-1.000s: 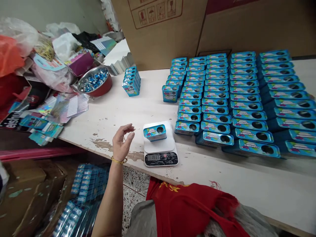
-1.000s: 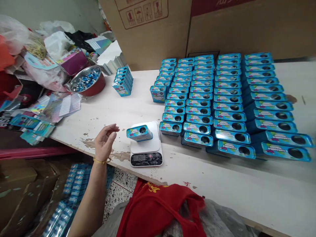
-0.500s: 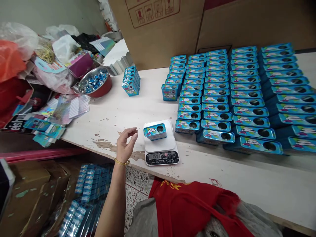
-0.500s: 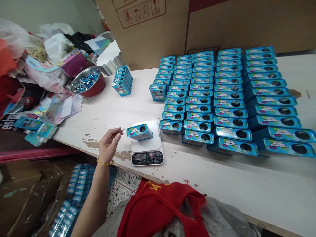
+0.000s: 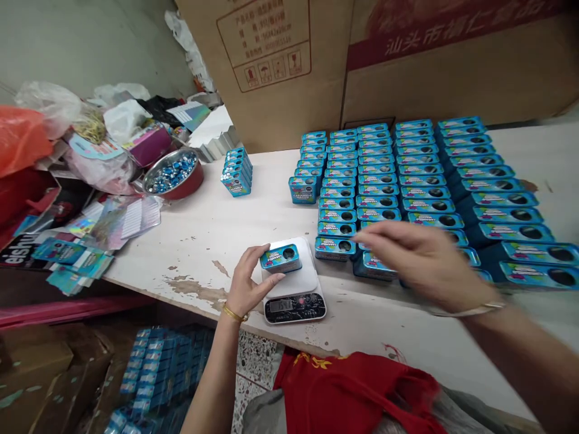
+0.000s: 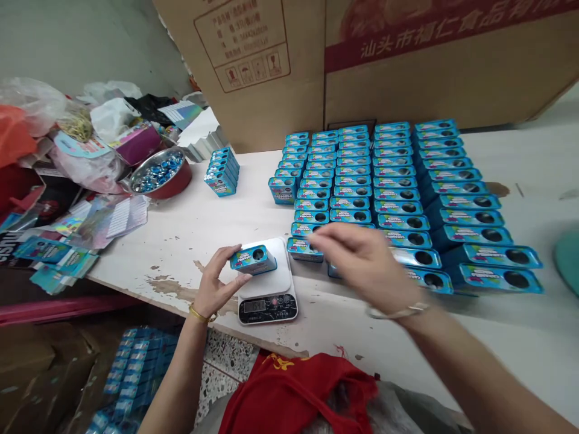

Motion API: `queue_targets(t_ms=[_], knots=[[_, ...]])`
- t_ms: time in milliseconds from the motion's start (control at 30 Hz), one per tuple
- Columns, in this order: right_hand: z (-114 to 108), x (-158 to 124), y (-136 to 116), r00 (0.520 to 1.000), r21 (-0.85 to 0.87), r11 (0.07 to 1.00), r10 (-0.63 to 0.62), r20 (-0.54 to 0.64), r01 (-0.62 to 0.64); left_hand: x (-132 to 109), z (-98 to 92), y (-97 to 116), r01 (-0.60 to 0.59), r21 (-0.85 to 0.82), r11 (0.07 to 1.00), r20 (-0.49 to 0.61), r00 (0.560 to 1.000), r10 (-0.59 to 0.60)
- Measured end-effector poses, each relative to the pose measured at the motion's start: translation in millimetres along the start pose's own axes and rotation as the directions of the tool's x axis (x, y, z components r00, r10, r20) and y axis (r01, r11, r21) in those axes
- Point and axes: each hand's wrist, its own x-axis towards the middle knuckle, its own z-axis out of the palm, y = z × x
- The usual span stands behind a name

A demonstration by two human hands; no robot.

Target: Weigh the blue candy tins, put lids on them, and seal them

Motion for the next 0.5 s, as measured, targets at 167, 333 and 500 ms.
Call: queue_targets(t_ms=[167, 333, 500], knots=[[91.8, 42.9, -10.2, 0.953, 0.002, 1.0, -0.025, 0.302, 0.026, -2.3, 5.5, -0.7, -0.028, 0.044, 0.999, 0.016, 0.999, 0.027], [84.2, 30.1, -2.3, 0.974, 0.039, 0.997, 0.053, 0.22, -0.063, 13.2, 4.2, -1.1, -0.058, 0.057, 0.997, 0.099, 0.994, 0.052], [60.1, -24.3, 8.4, 0.894, 0.238, 0.925, 0.18, 0.411, -0.295, 75.1, 8.2, -24.7, -0.138, 0.127, 0.982, 0.081, 0.988, 0.129]])
